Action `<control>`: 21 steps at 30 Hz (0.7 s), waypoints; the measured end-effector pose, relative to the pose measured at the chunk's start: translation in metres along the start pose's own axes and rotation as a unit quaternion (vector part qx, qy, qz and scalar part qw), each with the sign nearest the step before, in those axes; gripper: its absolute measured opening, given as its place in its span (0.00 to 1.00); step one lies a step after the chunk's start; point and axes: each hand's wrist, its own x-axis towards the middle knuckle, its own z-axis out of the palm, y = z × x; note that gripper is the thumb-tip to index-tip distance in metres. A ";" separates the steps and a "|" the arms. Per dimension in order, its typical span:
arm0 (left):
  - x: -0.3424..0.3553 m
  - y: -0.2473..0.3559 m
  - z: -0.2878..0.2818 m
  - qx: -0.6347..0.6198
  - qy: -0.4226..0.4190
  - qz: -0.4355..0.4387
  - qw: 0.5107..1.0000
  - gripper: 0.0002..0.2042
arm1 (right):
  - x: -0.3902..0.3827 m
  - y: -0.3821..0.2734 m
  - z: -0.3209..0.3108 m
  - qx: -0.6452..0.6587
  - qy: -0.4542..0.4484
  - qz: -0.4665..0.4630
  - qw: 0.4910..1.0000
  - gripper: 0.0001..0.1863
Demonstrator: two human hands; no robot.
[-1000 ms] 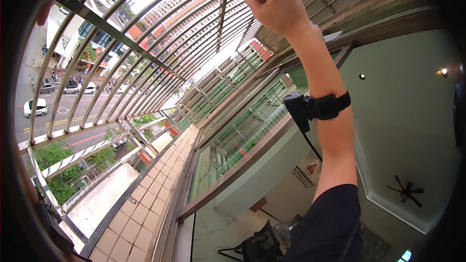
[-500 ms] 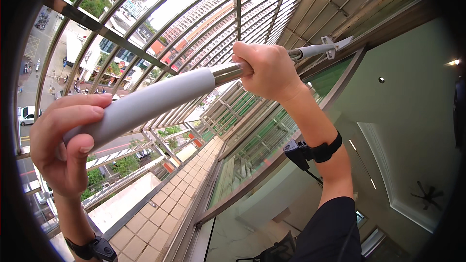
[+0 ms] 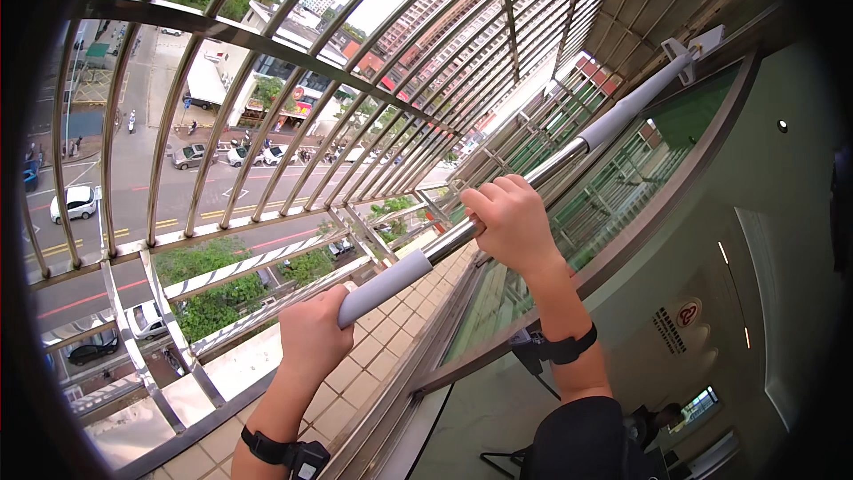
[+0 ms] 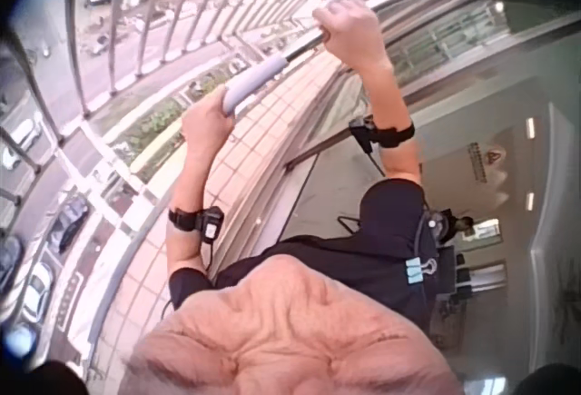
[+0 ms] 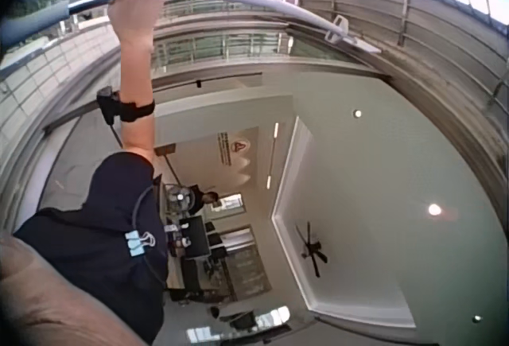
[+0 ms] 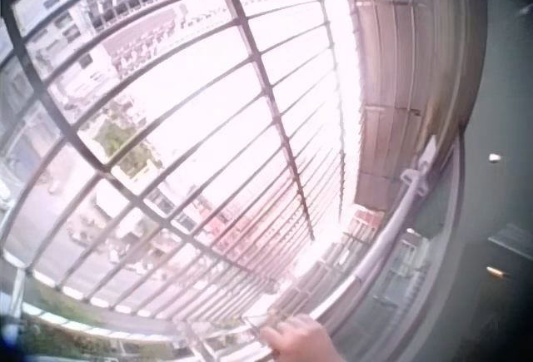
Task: Cleaning a window pane using a long-handled squeegee.
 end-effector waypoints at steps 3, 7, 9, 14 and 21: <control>-0.011 -0.014 0.035 -0.086 0.004 0.005 0.996 0.07 | -0.020 -0.025 0.039 0.044 0.189 0.129 0.972 0.23; -0.021 -0.006 0.075 -0.127 -0.006 0.029 0.991 0.09 | -0.073 -0.087 0.098 0.186 0.584 0.328 0.719 0.34; -0.028 -0.006 0.093 -0.135 -0.020 0.027 0.990 0.10 | -0.064 -0.114 0.101 0.409 0.587 0.436 0.546 0.32; -0.041 -0.016 0.106 -0.105 -0.063 0.001 0.993 0.10 | -0.064 -0.118 0.133 0.833 0.355 0.361 0.225 0.12; -0.054 -0.034 0.137 -0.097 -0.041 -0.018 0.994 0.10 | -0.076 -0.119 0.157 0.842 0.329 0.392 0.172 0.04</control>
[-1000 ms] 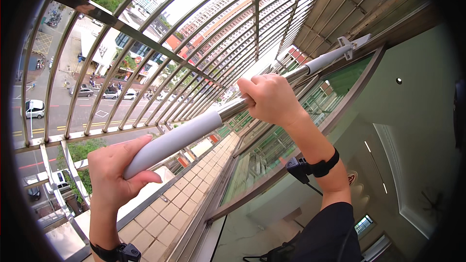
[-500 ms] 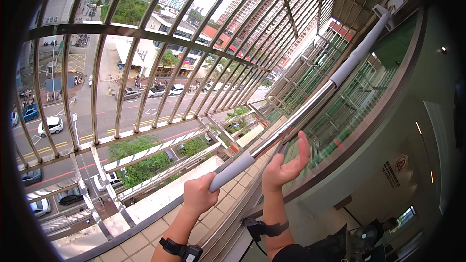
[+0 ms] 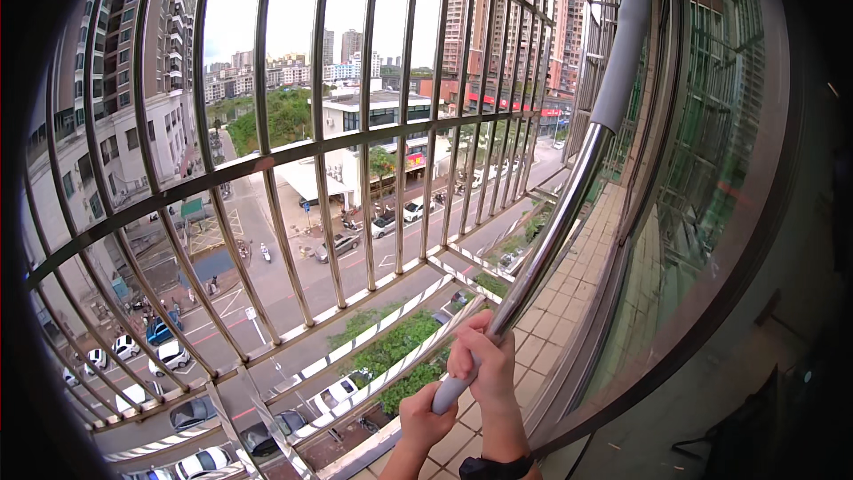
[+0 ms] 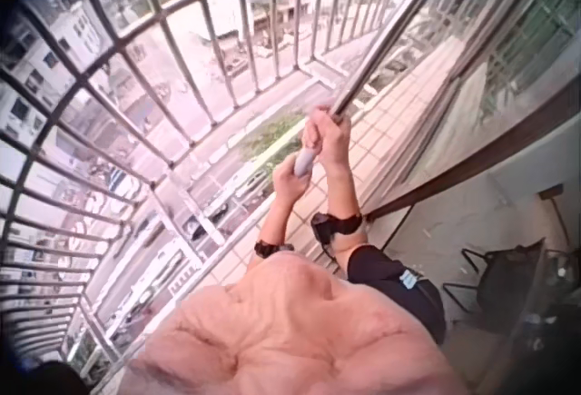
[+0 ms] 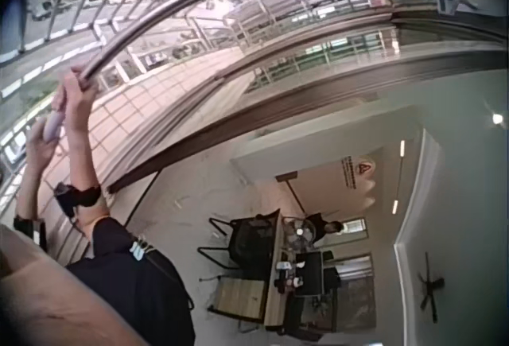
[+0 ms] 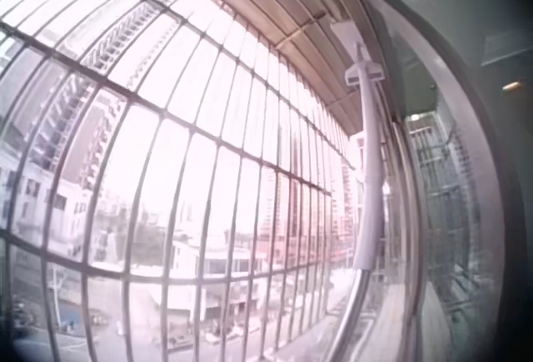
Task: Cleaning a window pane using a long-handled squeegee.
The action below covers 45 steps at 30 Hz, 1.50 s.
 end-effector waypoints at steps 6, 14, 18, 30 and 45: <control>0.011 -0.016 -0.019 0.034 -0.014 -0.014 0.999 0.09 | 0.011 0.021 0.008 0.003 -0.026 0.016 1.000 0.12; 0.014 -0.025 -0.018 0.023 -0.010 0.003 1.000 0.11 | 0.014 0.025 0.011 -0.009 -0.020 0.010 1.000 0.13; 0.013 -0.024 -0.023 0.023 -0.009 0.011 1.000 0.11 | 0.011 0.027 0.012 -0.034 -0.013 0.008 0.999 0.12; 0.014 -0.029 -0.029 0.040 0.000 0.004 0.999 0.11 | 0.011 0.038 0.017 -0.055 -0.012 0.006 0.998 0.12; 0.015 -0.030 -0.028 0.061 0.005 -0.010 0.998 0.12 | 0.013 0.042 0.018 -0.014 0.007 0.008 1.000 0.13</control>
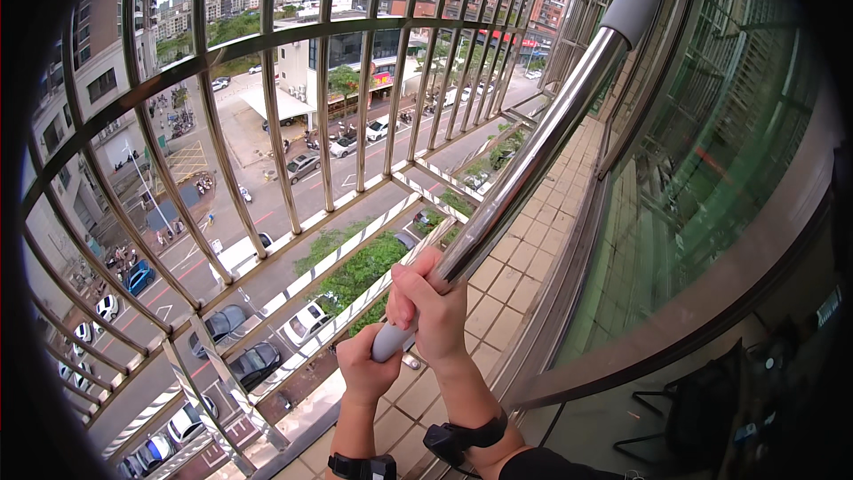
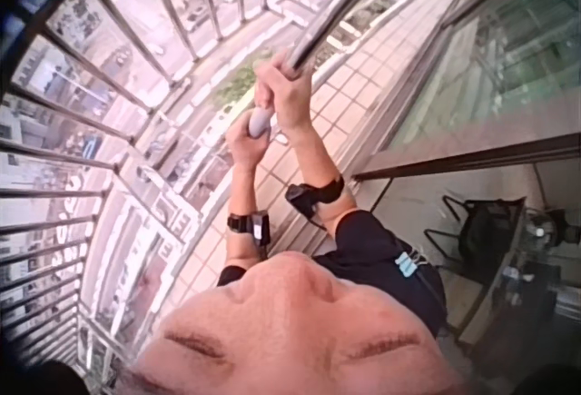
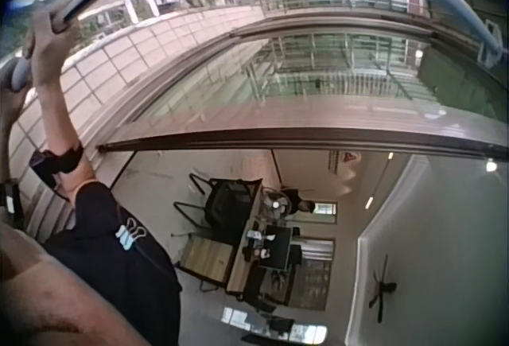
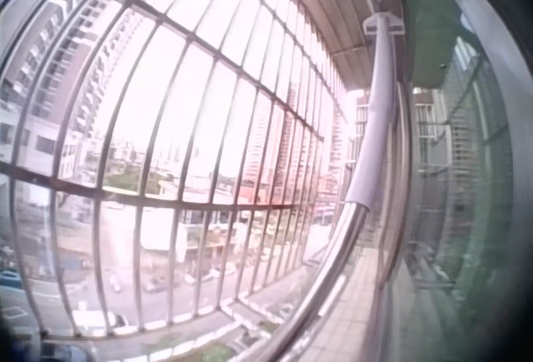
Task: Cleaning a window pane using a long-handled squeegee.
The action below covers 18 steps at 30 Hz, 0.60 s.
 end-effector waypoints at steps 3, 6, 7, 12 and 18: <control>0.000 0.000 0.000 -0.001 0.003 0.002 1.000 0.11 | -0.001 0.001 -0.001 -0.006 0.000 -0.004 1.000 0.13; -0.001 -0.002 0.002 -0.002 0.005 0.009 1.000 0.11 | 0.000 0.001 -0.001 -0.007 0.000 -0.008 1.000 0.13; -0.001 -0.001 0.001 -0.004 0.003 0.003 1.000 0.11 | -0.001 0.000 -0.001 -0.024 -0.003 -0.003 1.000 0.12; -0.002 0.000 -0.001 -0.012 -0.006 -0.024 1.000 0.11 | -0.001 0.003 -0.001 -0.009 -0.009 -0.005 1.000 0.13; -0.001 0.001 0.000 -0.008 0.001 -0.005 1.000 0.10 | -0.002 0.000 -0.001 -0.037 -0.010 0.003 0.999 0.11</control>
